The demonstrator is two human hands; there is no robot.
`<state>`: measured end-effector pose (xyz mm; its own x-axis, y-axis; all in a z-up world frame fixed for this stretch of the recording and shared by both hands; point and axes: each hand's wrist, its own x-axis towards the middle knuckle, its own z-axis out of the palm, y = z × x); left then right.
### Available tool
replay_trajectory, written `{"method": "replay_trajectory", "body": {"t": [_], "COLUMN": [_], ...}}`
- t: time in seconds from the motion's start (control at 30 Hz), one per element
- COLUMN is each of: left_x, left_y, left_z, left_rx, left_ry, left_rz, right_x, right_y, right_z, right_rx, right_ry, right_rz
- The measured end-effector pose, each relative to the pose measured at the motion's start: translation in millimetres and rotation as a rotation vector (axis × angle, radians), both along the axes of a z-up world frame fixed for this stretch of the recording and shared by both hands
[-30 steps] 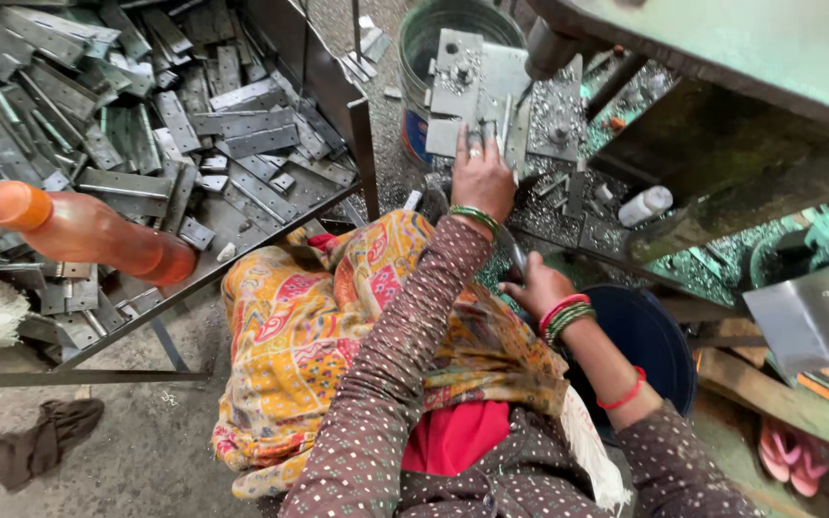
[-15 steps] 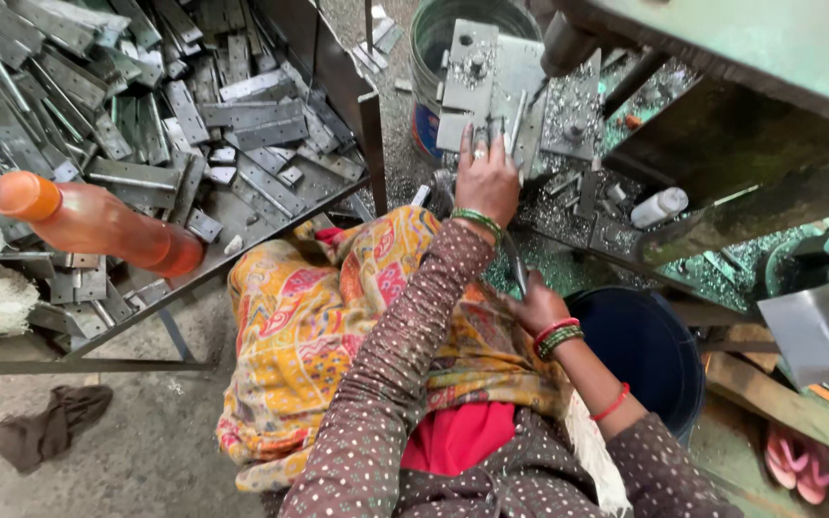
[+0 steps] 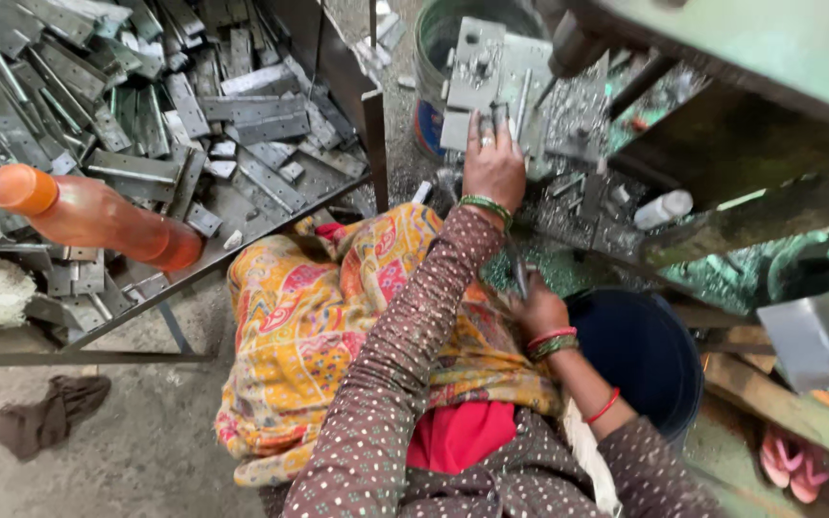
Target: The person sits on the floor and repeatedly picks up metal brackets from a bin, places them under a drill press, and operates the machine to drill holes. They then remove the processed brackets and place them into a pile. The person briefly drinks from a bottle before resuming the task.
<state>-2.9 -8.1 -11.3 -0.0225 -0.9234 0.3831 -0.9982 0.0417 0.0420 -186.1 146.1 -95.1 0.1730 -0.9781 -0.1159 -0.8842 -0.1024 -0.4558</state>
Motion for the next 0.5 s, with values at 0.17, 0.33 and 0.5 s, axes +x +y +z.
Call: {"method": "replay_trajectory", "body": {"t": [0.17,0.33,0.5], "left_x": [1.7,-3.4,-4.2], "left_y": [-9.3,-31.6,-37.9], "left_z": [6.0,-0.8,15.4], "left_rx": [-0.029,0.041,0.112], "left_ry": [0.009,0.013,0.050], "left_rz": [-0.031,-0.004,-0.010], "right_x": [-9.1,-12.3,-1.6], "right_y": [-45.3,-55.4,-11.9], "right_z": [44.6,63.2,13.6], "right_rx": [0.197,0.192,0.115], "right_ry": [0.155,0.144,0.081], "right_rz": [0.057,0.085,-0.062]}}
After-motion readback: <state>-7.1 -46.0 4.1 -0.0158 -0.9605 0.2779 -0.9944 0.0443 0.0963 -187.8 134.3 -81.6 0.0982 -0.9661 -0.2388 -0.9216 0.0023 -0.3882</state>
